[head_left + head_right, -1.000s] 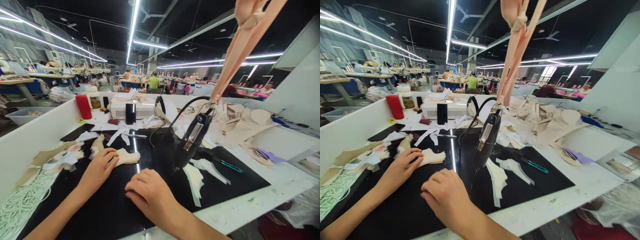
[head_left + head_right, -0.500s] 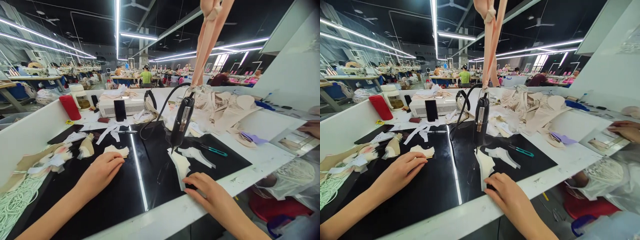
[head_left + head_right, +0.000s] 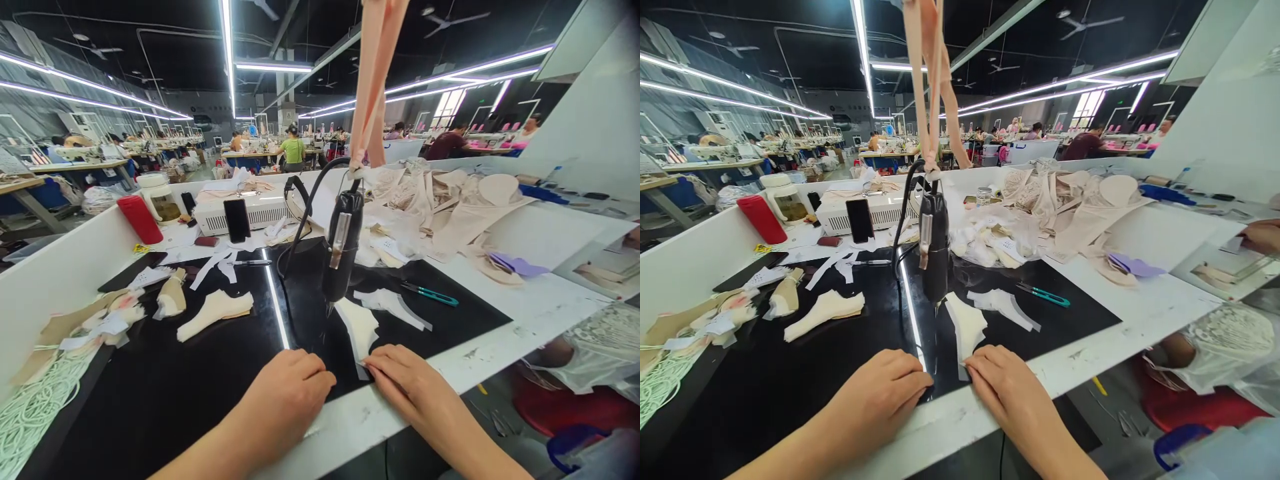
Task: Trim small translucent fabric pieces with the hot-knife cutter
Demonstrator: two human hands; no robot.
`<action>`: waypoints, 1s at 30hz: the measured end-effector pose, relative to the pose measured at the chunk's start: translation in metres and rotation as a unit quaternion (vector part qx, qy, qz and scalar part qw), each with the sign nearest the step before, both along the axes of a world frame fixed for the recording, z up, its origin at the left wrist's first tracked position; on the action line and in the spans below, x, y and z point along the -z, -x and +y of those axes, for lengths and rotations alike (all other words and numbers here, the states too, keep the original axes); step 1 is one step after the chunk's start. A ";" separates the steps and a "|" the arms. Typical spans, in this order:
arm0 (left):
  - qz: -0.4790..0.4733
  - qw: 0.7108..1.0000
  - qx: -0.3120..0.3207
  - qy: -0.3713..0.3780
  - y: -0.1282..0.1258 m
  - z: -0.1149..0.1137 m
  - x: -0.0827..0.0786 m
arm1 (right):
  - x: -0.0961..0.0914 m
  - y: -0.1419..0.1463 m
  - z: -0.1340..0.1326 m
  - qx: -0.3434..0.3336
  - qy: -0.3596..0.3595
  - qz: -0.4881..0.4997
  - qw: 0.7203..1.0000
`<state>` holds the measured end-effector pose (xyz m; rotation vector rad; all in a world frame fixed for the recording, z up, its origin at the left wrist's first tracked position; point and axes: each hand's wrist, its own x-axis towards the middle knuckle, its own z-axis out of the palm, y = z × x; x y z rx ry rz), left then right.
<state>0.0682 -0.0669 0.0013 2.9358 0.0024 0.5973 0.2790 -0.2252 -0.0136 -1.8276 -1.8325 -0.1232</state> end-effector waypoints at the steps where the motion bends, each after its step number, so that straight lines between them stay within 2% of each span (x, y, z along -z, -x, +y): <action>1: 0.005 1.000 0.000 -0.009 -0.005 -0.004 0.002 | 0.001 0.000 -0.001 0.003 0.005 0.018 1.000; 7: 0.043 0.995 0.000 -0.090 -0.028 -0.017 0.006 | 0.006 -0.003 -0.001 0.024 0.068 0.181 0.981; 11: 0.076 0.993 -0.031 -0.090 -0.037 -0.022 0.005 | 0.004 -0.003 0.000 0.031 0.087 0.246 0.965; 15: 0.115 0.989 -0.058 -0.075 -0.040 -0.026 0.001 | -0.002 -0.004 0.001 0.050 0.073 0.318 0.944; 18: 0.120 0.988 -0.060 -0.082 -0.040 -0.026 0.000 | -0.007 -0.011 0.006 0.094 0.046 0.352 0.930; 24: 0.073 0.995 -0.050 -0.044 -0.039 -0.022 0.010 | -0.022 -0.045 0.036 0.175 -0.005 0.437 0.882; 30: 0.041 0.998 -0.054 -0.008 -0.039 -0.023 0.015 | -0.039 -0.069 0.079 0.161 -0.057 0.547 0.819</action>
